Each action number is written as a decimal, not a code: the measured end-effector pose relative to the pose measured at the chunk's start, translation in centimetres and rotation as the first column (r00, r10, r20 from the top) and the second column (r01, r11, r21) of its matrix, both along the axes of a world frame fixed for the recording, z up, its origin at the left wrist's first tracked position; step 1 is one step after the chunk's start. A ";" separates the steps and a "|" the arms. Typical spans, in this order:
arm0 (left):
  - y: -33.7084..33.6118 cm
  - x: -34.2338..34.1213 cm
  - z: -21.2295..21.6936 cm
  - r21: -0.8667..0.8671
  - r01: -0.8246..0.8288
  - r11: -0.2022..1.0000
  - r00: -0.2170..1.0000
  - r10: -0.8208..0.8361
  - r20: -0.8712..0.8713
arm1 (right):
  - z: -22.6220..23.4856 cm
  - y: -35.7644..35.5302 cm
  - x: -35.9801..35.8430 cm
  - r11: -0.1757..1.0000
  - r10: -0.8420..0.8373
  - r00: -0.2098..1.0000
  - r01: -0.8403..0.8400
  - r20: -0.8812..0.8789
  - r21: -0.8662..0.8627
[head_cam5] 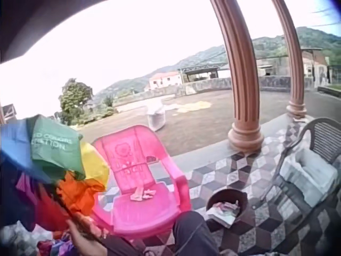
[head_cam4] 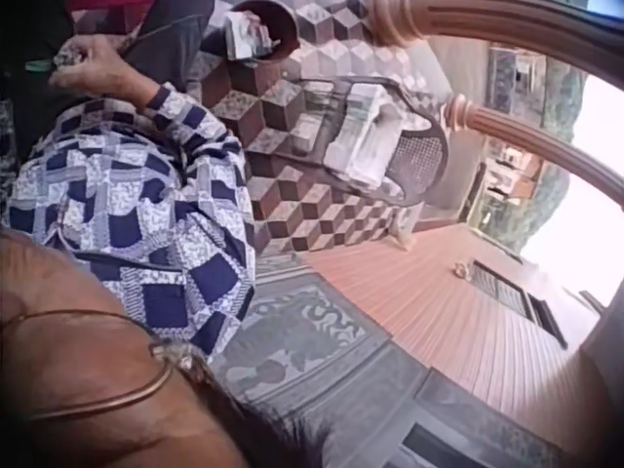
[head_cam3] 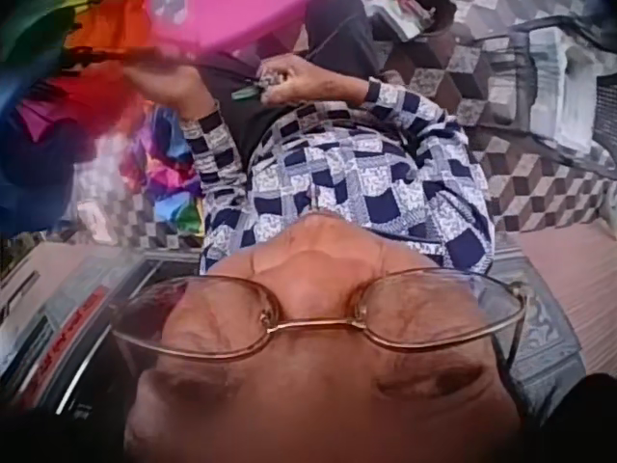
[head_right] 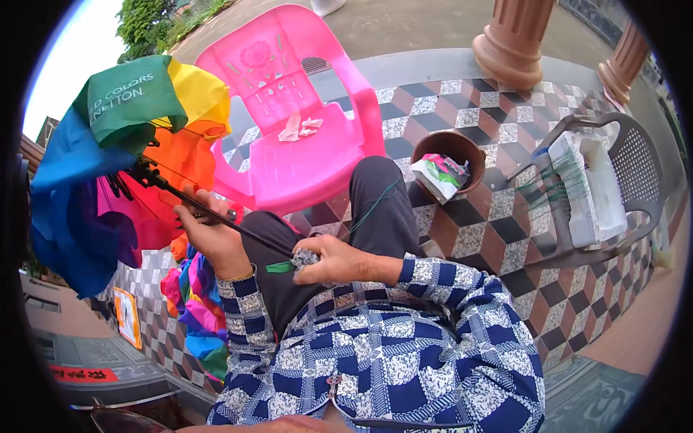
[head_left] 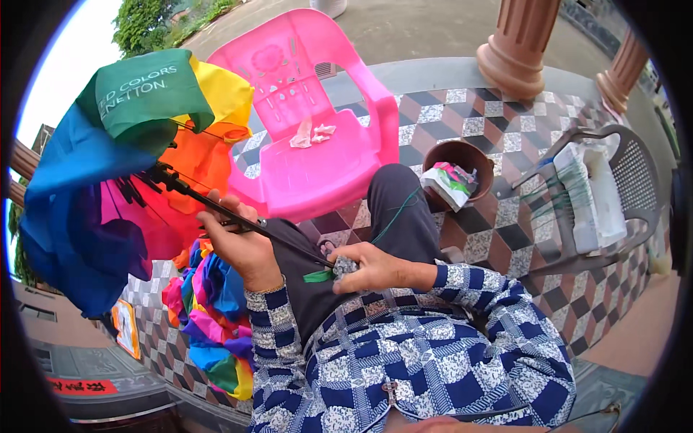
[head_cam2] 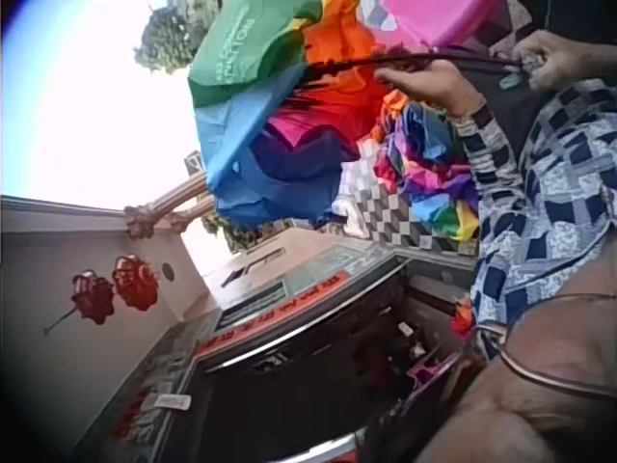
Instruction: Repairing the fabric of a rainbow umbrella by sewing it to the frame.
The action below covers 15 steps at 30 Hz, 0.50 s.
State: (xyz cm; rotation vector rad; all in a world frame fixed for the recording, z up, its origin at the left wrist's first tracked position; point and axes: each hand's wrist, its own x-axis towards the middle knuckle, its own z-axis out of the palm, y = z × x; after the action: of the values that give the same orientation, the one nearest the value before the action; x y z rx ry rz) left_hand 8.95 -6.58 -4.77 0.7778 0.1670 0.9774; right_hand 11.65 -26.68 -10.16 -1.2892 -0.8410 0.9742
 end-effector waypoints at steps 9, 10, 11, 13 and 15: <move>-5.6 -0.3 5.4 0.203 0.226 0.953 0.968 -0.243 0.064 | 0.2 -2.3 -2.4 0.977 0.125 0.989 -0.137 0.080 0.163; -5.6 -0.3 4.9 0.214 0.233 0.949 0.966 -0.250 0.058 | -0.5 -2.2 -2.4 0.976 0.043 0.978 -0.085 0.203 0.203; -5.4 0.9 3.9 0.214 0.224 0.951 0.972 -0.233 0.018 | -1.0 -2.1 -1.9 0.972 0.066 0.975 -0.112 0.214 0.208; -3.7 3.5 3.1 0.144 0.238 0.960 0.970 -0.229 -0.080 | -0.6 -1.2 -1.4 0.994 -0.014 0.999 0.018 -0.043 0.110; -2.8 5.0 1.7 0.087 0.264 0.960 0.960 -0.254 -0.116 | 0.2 -0.7 -1.3 0.996 -0.060 0.988 0.069 -0.143 0.058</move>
State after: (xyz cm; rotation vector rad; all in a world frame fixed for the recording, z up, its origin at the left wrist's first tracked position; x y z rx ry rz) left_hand 13.94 -9.37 -3.05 0.9200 0.1021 0.7007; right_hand 10.32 -27.39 -9.99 -1.1727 -0.7108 0.9682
